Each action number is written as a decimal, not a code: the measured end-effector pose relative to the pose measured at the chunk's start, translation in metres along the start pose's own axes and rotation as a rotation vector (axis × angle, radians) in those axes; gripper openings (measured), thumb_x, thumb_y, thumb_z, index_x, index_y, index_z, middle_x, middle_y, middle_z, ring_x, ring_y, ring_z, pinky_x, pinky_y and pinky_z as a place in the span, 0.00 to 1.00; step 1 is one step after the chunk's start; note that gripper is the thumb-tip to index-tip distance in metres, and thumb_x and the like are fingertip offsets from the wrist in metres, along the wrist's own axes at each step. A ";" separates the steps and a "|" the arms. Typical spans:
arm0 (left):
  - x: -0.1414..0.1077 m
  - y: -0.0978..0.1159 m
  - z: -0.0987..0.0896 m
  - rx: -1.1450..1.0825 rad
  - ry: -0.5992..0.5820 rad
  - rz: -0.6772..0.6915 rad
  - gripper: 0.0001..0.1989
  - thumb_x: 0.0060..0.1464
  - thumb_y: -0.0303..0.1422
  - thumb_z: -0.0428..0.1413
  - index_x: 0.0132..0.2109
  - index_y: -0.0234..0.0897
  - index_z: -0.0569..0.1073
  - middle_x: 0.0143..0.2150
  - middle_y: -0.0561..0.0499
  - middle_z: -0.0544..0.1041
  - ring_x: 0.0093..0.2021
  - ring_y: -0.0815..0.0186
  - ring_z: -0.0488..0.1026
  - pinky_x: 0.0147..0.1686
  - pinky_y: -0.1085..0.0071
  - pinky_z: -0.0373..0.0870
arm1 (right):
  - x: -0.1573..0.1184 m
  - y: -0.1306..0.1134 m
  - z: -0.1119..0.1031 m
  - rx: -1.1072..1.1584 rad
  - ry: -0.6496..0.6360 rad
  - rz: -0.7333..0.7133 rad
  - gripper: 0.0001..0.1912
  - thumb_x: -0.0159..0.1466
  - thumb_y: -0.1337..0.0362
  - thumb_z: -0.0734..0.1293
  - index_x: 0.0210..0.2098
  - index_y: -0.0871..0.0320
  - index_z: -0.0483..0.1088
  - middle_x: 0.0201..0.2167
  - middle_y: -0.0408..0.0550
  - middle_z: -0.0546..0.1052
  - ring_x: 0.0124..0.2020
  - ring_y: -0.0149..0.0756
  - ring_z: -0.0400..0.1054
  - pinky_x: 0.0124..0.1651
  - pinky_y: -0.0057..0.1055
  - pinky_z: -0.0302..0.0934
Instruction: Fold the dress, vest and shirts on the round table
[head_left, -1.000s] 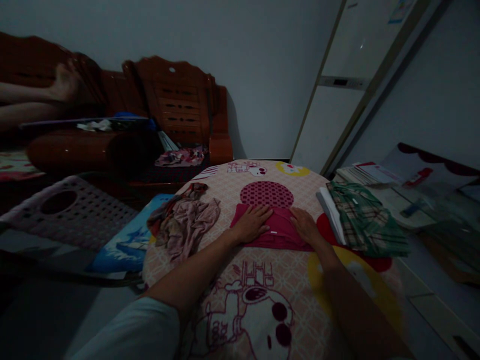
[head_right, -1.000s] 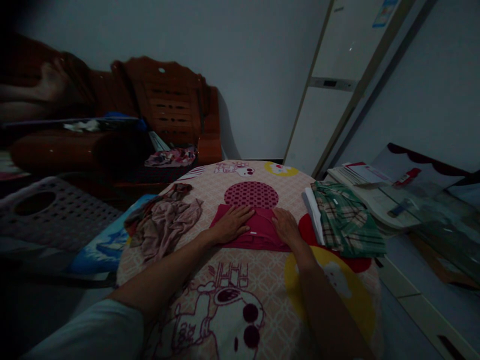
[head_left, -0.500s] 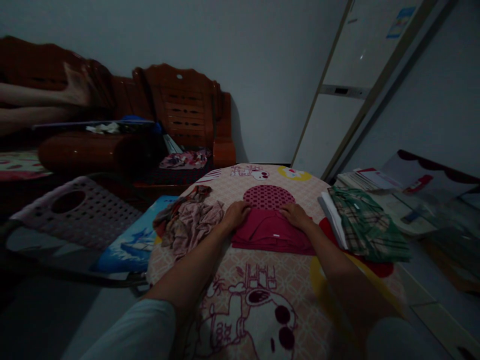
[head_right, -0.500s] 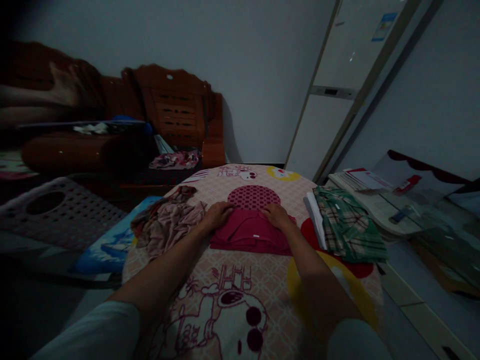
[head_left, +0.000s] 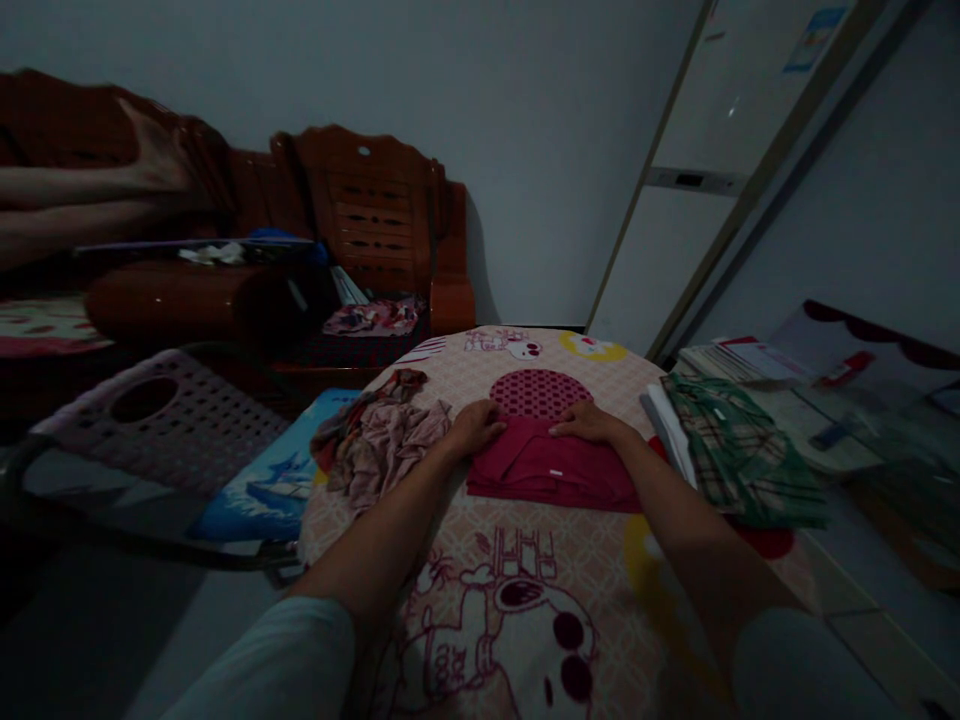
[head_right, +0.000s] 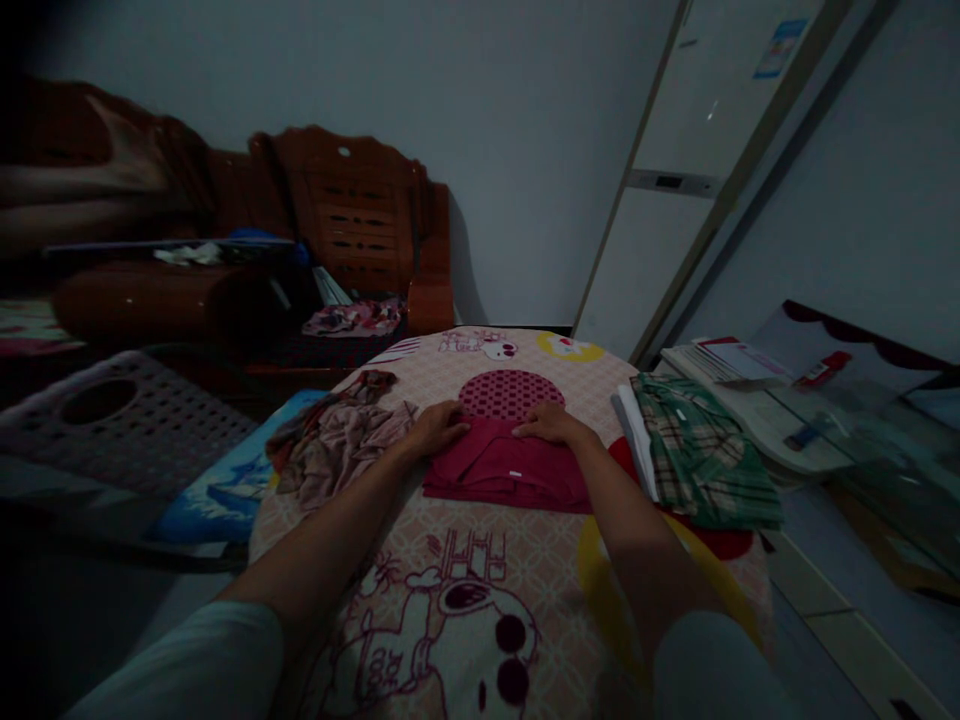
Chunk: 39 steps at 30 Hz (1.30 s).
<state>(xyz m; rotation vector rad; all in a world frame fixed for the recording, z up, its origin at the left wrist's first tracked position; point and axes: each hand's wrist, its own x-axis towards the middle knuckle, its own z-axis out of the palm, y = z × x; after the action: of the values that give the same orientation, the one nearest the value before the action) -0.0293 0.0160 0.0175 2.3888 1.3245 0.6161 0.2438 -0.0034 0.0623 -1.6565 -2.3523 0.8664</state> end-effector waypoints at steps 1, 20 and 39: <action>0.000 0.000 0.000 -0.016 0.002 -0.004 0.09 0.53 0.32 0.57 0.42 0.36 0.75 0.41 0.46 0.78 0.41 0.60 0.74 0.44 0.66 0.69 | -0.002 -0.003 0.000 -0.008 0.013 -0.003 0.21 0.57 0.49 0.67 0.17 0.57 0.64 0.17 0.38 0.62 0.22 0.29 0.54 0.26 0.29 0.45; 0.018 0.080 -0.021 -0.788 -0.201 -0.074 0.13 0.49 0.35 0.61 0.41 0.32 0.75 0.23 0.55 0.73 0.19 0.72 0.66 0.19 0.77 0.61 | -0.163 -0.061 -0.014 -0.485 0.615 0.274 0.16 0.68 0.53 0.63 0.36 0.56 0.77 0.32 0.55 0.80 0.35 0.44 0.72 0.36 0.34 0.55; 0.078 0.153 0.046 -0.265 0.037 0.459 0.26 0.56 0.27 0.56 0.62 0.31 0.66 0.70 0.32 0.59 0.70 0.54 0.56 0.67 0.53 0.55 | -0.197 0.101 -0.072 -0.359 1.010 1.004 0.24 0.64 0.57 0.62 0.47 0.73 0.75 0.43 0.77 0.76 0.47 0.64 0.72 0.46 0.55 0.65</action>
<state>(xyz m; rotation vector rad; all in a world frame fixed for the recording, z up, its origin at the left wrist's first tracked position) 0.1398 0.0013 0.0693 2.4680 0.6474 0.8979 0.4326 -0.1302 0.1103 -2.5587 -0.9649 -0.3836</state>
